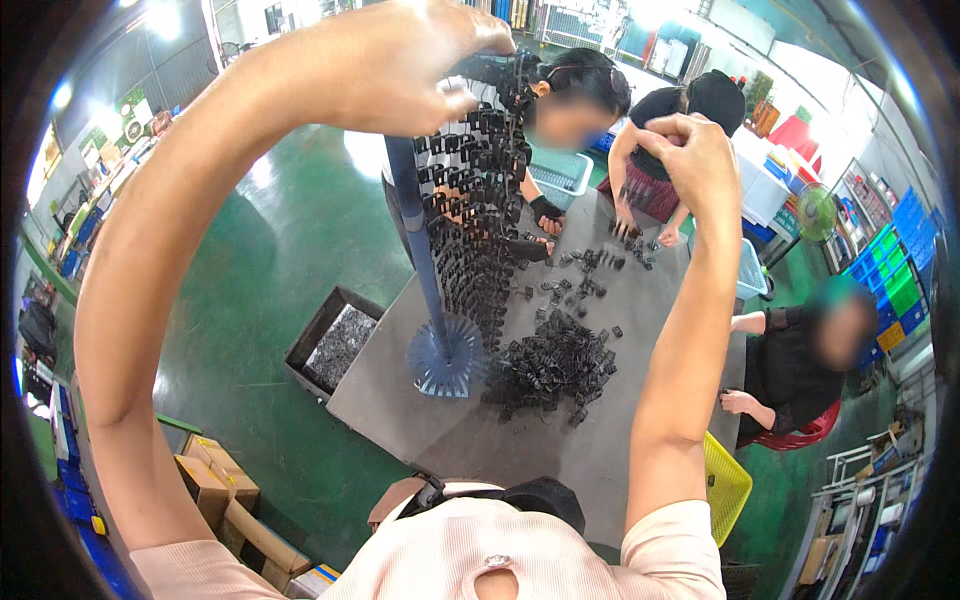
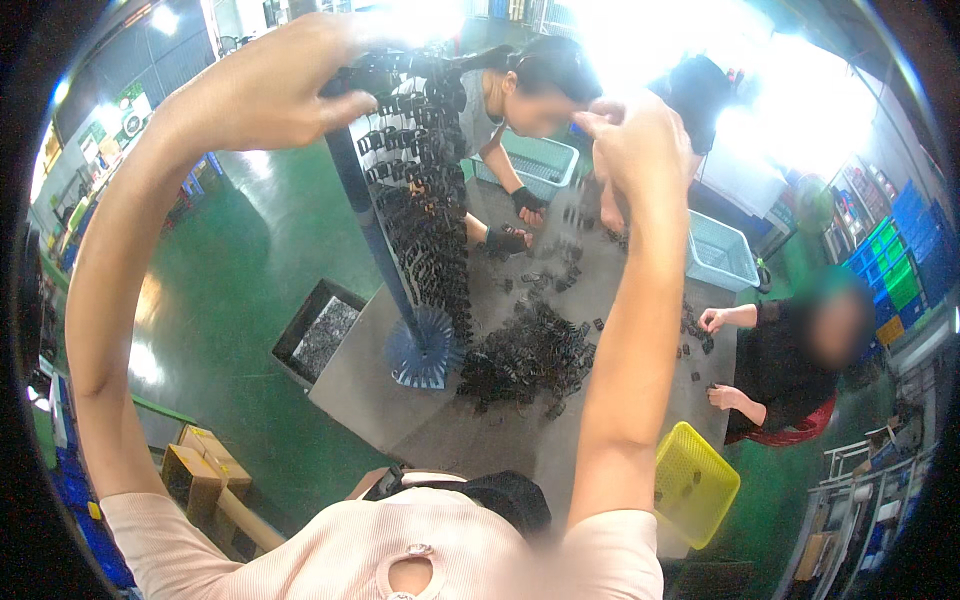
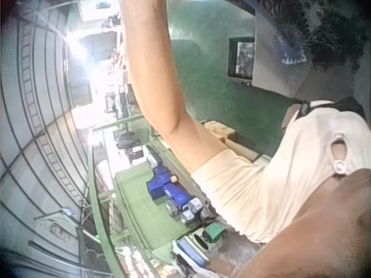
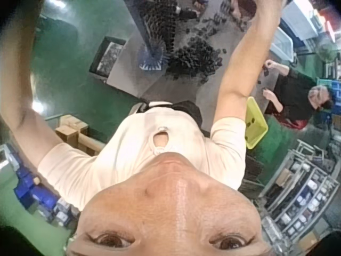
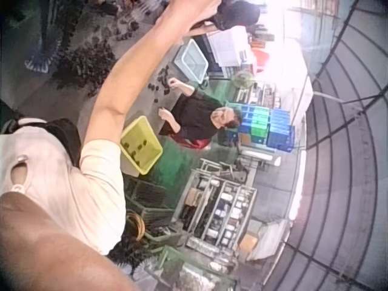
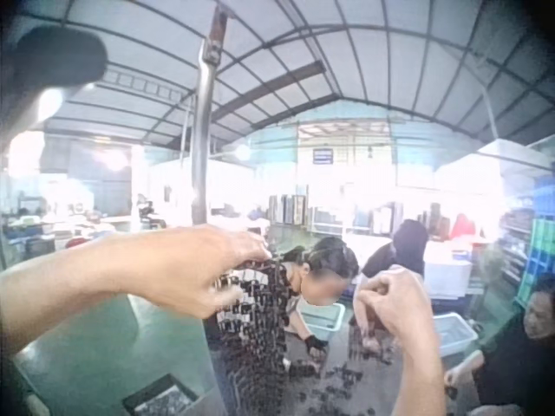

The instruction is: The person removes small black plastic parts from a rotating vertical rack and places them onto a table. They continue detaching parts one by one and arranging them on the surface while others work nearby.

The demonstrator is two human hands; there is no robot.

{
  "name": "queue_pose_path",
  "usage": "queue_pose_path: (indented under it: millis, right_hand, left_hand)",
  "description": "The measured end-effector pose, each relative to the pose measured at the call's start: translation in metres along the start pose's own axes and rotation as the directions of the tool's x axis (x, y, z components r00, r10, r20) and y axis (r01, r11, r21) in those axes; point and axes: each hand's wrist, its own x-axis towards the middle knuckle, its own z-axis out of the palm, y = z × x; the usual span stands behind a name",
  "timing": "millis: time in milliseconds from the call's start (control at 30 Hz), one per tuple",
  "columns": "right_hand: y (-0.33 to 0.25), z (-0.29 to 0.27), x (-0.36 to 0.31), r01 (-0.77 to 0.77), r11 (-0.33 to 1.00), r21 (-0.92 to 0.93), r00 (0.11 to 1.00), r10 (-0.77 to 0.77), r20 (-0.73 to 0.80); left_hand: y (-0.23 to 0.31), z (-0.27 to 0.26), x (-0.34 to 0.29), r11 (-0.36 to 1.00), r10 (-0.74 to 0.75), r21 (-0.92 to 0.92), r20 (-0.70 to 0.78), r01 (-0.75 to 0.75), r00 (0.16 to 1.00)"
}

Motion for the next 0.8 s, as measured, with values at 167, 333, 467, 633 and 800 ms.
queue_pose_path:
  millis: [167,333,467,633,800]
  right_hand:
    - [-0.045,0.040,-0.002,0.203,0.933,0.297,0.979,-0.200,-0.039]
    - [-0.058,0.071,0.009,0.363,0.860,0.360,0.931,-0.314,-0.187]
    - [-0.028,0.046,0.004,0.184,0.863,0.471,0.983,-0.168,-0.077]
    - [0.007,0.000,0.008,-0.113,0.991,0.076,0.987,0.103,0.124]
    - [-0.022,0.019,0.001,0.114,0.948,0.298,0.991,-0.132,0.040]
  left_hand:
    - [0.028,-0.028,0.019,0.959,-0.232,-0.103,0.243,0.263,0.942]
    - [0.044,-0.037,0.037,0.937,-0.327,0.005,0.369,0.350,0.870]
    - [0.030,-0.027,0.032,0.935,-0.319,-0.034,0.351,0.353,0.880]
    - [0.011,-0.009,0.014,0.990,-0.031,-0.138,0.035,0.036,0.999]
    - [0.040,-0.025,0.008,0.987,-0.145,-0.054,0.074,0.149,0.987]
